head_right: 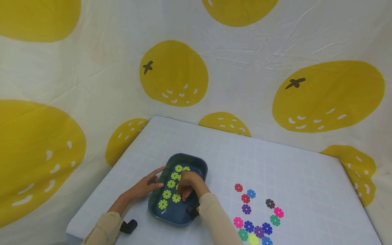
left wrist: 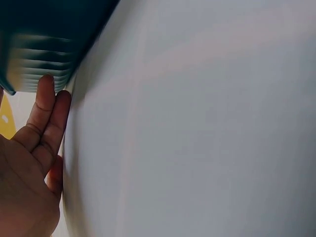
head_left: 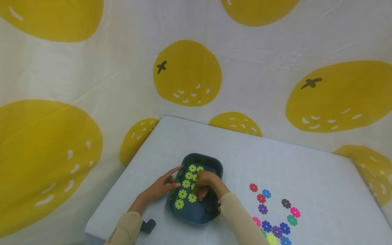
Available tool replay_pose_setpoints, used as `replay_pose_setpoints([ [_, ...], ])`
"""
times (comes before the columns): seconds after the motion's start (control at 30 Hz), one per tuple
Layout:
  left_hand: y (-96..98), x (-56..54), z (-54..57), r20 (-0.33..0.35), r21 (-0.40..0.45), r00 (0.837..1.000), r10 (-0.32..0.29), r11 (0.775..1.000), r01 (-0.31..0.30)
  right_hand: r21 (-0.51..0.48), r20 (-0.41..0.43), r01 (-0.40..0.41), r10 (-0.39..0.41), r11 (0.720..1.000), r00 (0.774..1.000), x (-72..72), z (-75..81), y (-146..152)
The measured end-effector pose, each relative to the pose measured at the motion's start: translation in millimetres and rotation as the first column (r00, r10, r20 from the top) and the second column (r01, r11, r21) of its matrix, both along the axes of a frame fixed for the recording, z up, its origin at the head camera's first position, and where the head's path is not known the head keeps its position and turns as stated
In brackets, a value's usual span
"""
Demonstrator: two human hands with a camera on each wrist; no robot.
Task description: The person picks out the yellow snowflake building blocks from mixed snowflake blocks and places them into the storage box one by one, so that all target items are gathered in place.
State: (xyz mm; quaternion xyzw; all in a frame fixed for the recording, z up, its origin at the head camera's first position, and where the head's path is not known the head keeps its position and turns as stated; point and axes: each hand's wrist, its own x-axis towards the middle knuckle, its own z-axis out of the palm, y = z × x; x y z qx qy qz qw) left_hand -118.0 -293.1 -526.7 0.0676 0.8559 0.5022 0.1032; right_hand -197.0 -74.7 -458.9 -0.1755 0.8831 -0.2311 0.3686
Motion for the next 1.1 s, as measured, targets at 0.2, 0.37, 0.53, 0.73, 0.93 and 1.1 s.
replay_pose_setpoints([
  [0.2, 0.2, -0.2, 1.1, 0.020, -0.018, 1.000, 0.000, 1.000, 0.000, -0.011, -0.096, -0.052, 0.051, 0.999, 0.994, -1.2, 1.1, 3.8],
  [0.37, 0.7, -0.8, 1.8, 0.025, -0.030, 1.000, -0.003, 1.000, 0.003, -0.079, -0.136, -0.087, 0.076, 0.993, 0.988, -3.0, 11.0, 9.0],
  [0.53, 0.2, -0.5, 2.4, 0.040, -0.040, 0.999, 0.016, 0.999, -0.015, -0.207, -0.022, -0.028, 0.024, 0.978, 0.999, -6.0, 25.9, 16.0],
  [0.73, -0.5, 2.5, 5.0, 0.048, -0.058, 0.998, 0.049, 0.997, -0.046, -0.320, 0.158, 0.062, -0.012, 0.945, 0.987, -8.1, 33.6, 24.4],
  [0.93, 2.4, 0.5, 4.4, 0.043, -0.065, 0.998, 0.047, 0.997, -0.044, -0.395, 0.209, 0.085, 0.000, 0.915, 0.978, -7.0, 36.6, 42.2],
  [1.1, 2.8, 3.5, 7.1, 0.045, -0.094, 0.996, 0.072, 0.993, -0.067, -0.432, 0.224, 0.107, -0.008, 0.896, 0.975, -6.0, 41.0, 60.2],
])
